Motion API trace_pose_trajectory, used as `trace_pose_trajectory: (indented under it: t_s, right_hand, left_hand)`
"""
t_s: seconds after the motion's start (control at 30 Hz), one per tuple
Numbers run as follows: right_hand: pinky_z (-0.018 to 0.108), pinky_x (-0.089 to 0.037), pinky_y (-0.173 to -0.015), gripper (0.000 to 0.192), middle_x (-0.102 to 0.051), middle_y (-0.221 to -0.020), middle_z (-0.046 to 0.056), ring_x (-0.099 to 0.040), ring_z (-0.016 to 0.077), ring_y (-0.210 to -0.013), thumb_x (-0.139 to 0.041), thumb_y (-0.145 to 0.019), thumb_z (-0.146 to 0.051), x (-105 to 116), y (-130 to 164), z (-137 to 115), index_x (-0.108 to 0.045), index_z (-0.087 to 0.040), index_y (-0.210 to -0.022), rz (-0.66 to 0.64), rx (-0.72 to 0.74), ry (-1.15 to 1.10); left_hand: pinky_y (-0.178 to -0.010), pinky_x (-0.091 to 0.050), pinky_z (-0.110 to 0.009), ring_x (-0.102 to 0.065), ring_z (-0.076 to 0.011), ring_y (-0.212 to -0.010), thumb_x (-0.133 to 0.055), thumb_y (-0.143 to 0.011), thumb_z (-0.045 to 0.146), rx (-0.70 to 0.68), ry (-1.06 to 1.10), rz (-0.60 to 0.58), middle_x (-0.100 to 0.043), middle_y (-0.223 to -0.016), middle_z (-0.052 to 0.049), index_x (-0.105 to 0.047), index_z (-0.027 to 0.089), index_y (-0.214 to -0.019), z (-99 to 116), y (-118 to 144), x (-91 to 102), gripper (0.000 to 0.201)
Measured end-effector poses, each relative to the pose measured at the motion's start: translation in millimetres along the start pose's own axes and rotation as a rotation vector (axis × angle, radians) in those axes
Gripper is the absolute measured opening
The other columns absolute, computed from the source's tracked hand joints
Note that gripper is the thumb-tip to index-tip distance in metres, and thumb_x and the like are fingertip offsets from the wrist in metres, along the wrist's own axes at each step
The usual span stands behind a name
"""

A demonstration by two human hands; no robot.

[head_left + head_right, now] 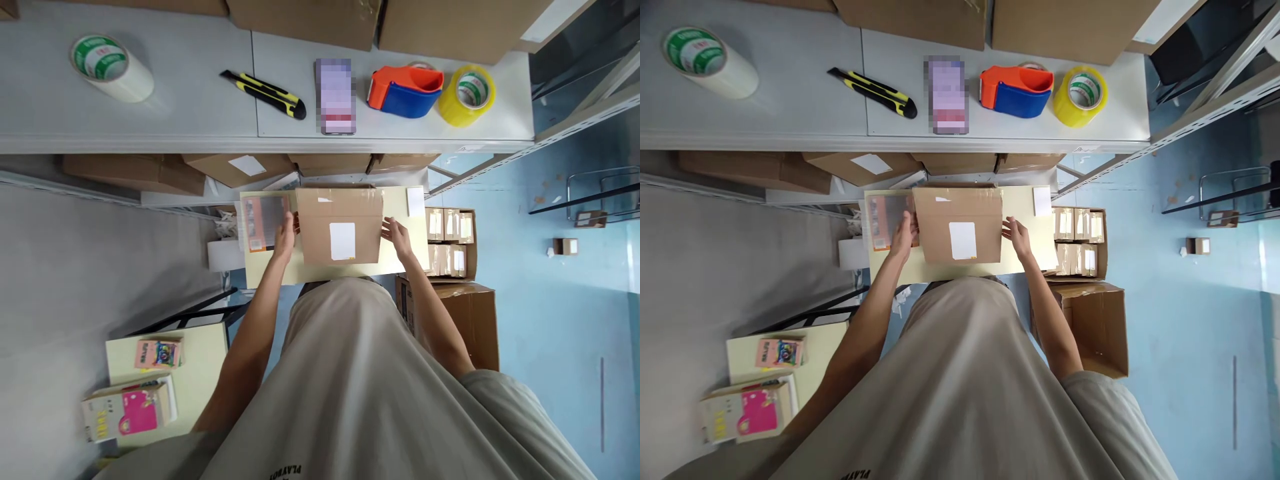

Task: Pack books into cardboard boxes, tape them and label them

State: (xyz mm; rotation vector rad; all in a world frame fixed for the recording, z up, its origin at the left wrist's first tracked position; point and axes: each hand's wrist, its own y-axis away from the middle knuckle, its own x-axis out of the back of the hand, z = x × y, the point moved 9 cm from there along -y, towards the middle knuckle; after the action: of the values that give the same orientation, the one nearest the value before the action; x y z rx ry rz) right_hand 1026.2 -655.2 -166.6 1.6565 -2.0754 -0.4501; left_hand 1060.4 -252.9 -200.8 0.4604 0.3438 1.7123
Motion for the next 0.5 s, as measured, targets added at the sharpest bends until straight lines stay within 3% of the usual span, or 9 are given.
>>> trace_pose_trajectory:
  t_s: [0.17, 0.3, 0.5]
  right_hand:
    - [0.06, -0.063, -0.125, 0.107, -0.083, -0.15, 0.027, -0.08, 0.0403, -0.143, -0.053, -0.102, -0.105, 17, 32, -11, -0.082, -0.012, -0.146, -0.002, 0.105, 0.022]
    - [0.058, -0.064, -0.121, 0.121, -0.079, -0.157, 0.029, -0.079, 0.0402, -0.143, -0.038, -0.099, -0.111, 9, 33, 1, -0.078, -0.011, -0.155, -0.033, 0.018, 0.107]
    - [0.054, -0.059, -0.127, 0.125, -0.071, -0.169, 0.027, -0.073, 0.0374, -0.153, -0.027, -0.101, -0.11, -10, 15, -6, -0.071, -0.013, -0.165, -0.089, 0.025, 0.221]
  left_hand:
    - [-0.118, -0.067, -0.049, -0.077, -0.0382, -0.148, -0.027, -0.106, 0.104, -0.01, 0.017, 0.03, -0.082, -0.151, -0.023, -0.077, 0.016, -0.153, 10, 36, 22.9, 0.112]
    - [-0.12, -0.066, -0.051, -0.078, -0.0404, -0.147, -0.033, -0.099, 0.111, 0.044, -0.01, -0.014, -0.081, -0.151, -0.027, -0.074, 0.012, -0.158, 4, 48, 16.7, 0.123]
    - [-0.129, -0.06, -0.053, -0.063, -0.0441, -0.165, -0.046, -0.11, 0.097, 0.019, -0.078, -0.037, -0.076, -0.162, -0.021, -0.077, 0.018, -0.156, 11, 49, -2.0, 0.096]
